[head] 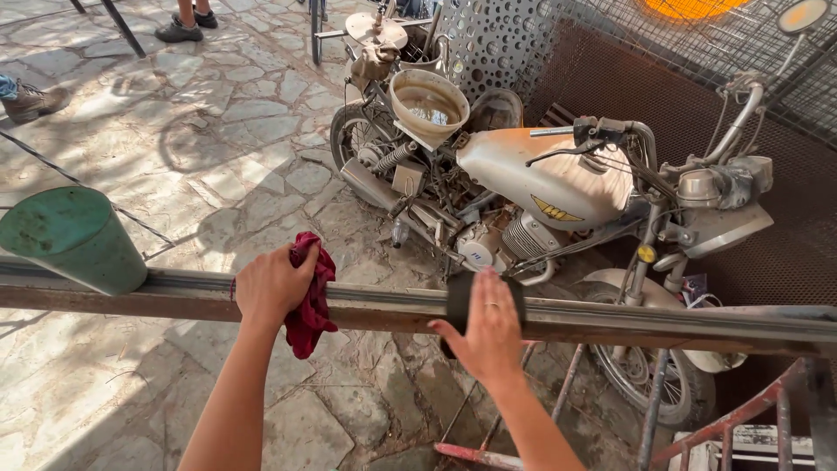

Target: Sanding a long metal beam using a sanding block and wiping it with a cloth.

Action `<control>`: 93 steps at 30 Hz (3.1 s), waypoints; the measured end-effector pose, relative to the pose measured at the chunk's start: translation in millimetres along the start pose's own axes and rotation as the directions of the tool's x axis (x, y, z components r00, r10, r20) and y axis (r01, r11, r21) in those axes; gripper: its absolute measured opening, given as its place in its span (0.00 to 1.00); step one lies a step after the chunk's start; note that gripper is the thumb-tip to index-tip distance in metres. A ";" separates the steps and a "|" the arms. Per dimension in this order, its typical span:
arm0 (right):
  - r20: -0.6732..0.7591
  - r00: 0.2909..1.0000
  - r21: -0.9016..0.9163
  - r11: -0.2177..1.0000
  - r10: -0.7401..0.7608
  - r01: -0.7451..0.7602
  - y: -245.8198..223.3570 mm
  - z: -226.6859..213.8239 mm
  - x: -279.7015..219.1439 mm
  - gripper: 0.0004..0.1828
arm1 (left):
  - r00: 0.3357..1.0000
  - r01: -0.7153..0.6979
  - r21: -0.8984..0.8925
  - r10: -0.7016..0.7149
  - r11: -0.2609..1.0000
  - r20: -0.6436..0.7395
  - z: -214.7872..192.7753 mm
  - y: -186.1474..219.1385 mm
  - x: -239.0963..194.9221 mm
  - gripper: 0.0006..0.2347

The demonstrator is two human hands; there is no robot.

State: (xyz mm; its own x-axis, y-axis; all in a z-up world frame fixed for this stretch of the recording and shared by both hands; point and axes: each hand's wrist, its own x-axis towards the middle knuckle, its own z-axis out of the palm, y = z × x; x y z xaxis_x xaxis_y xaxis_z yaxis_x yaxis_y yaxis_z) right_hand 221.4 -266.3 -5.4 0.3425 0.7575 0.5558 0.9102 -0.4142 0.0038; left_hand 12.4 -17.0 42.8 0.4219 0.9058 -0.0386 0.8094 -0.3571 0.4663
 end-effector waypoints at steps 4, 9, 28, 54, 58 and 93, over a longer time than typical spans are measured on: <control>0.102 0.975 -0.471 0.855 -0.195 0.220 -66.1 -27.9 -4.8 0.62 | 0.999 -0.029 0.058 0.031 0.998 -0.020 13.2 -9.0 9.1 0.27; 0.220 0.970 -0.134 0.988 0.105 -0.077 17.8 -44.0 -29.7 0.54 | 0.999 -0.041 0.011 0.041 0.999 -0.020 8.5 -6.2 6.9 0.26; 0.395 0.913 -0.038 0.994 0.107 -0.100 -76.8 -50.1 26.0 0.59 | 0.994 -0.108 0.022 0.108 0.994 -0.005 13.3 -17.6 8.5 0.26; 0.331 0.939 -0.070 0.995 0.094 -0.075 -98.7 -41.0 7.4 0.60 | 0.989 -0.134 0.048 0.137 0.990 -0.062 20.6 -25.3 9.9 0.25; 0.300 0.882 -0.078 0.930 0.364 -0.358 -28.1 -69.3 1.6 0.53 | 0.986 -0.146 0.023 0.147 0.989 -0.074 16.6 -23.8 10.4 0.25; 0.214 0.970 0.124 0.982 0.112 -0.141 -110.8 -65.0 15.2 0.59 | 0.990 -0.130 0.029 0.131 0.991 -0.057 14.1 -23.4 8.5 0.26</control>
State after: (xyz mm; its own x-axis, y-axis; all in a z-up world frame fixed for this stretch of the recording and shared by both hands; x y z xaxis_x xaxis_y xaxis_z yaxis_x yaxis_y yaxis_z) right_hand 110.7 -241.7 56.7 0.4842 0.7966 0.3619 0.8747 -0.4509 -0.1777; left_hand 2.7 -4.2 19.1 0.5005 0.8626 0.0732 0.7592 -0.4780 0.4418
